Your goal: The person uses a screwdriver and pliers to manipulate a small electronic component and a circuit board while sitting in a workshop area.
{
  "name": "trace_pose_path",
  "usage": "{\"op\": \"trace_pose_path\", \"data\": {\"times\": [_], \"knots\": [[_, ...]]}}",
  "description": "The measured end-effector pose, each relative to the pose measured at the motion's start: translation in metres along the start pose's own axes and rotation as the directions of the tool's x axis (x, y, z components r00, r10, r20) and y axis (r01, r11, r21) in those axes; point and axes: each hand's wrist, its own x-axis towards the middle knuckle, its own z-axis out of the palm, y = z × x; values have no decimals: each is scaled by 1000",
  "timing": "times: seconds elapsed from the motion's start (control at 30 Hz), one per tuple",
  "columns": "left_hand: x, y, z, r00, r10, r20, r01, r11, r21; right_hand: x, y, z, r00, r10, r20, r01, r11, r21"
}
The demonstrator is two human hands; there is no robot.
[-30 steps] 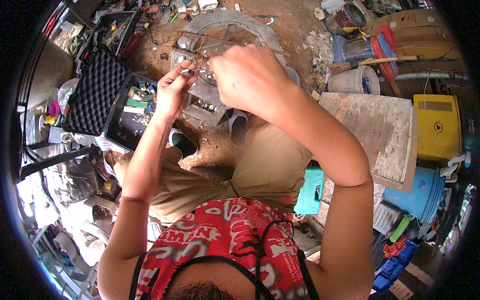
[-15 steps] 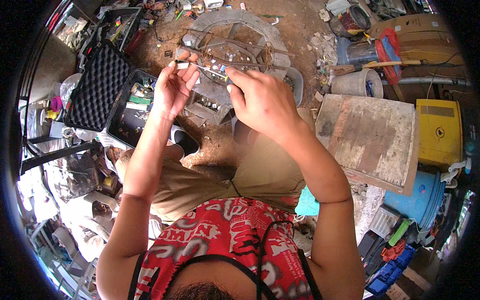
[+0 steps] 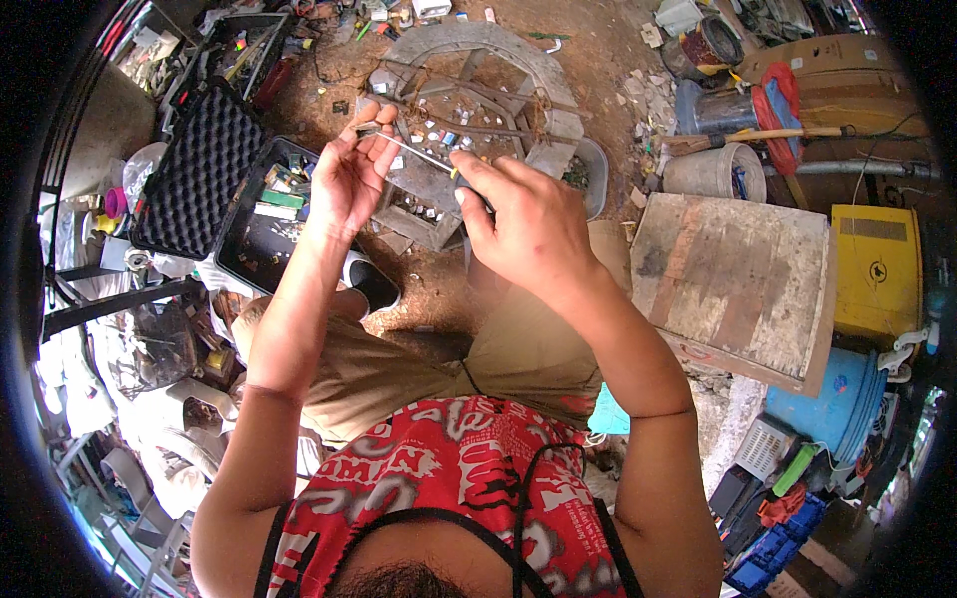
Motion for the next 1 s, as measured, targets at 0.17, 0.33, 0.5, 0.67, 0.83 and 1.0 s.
{"op": "trace_pose_path", "data": {"times": [0.17,0.33,0.5,0.67,0.83,1.0], "knots": [[-2,-5,1,999,54,-4,-54,998,28,1,-1,8,997,-36,-67,28,993,-113],[-3,-14,3,982,153,-112,-131,974,184,-3,3,30,977,-133,-167,97,974,-207],[-4,-11,-4,971,217,-104,-176,935,309,1,14,37,980,-160,-122,140,978,-152],[-1,-11,-2,973,213,-93,-138,850,508,11,24,25,975,-215,-51,195,946,-259],[-1,-17,-1,967,248,-63,-135,706,695,32,13,0,973,-216,77,229,922,-313],[-4,-12,0,975,197,-106,-75,735,673,46,10,-14,974,-158,161,194,950,-244]]}}
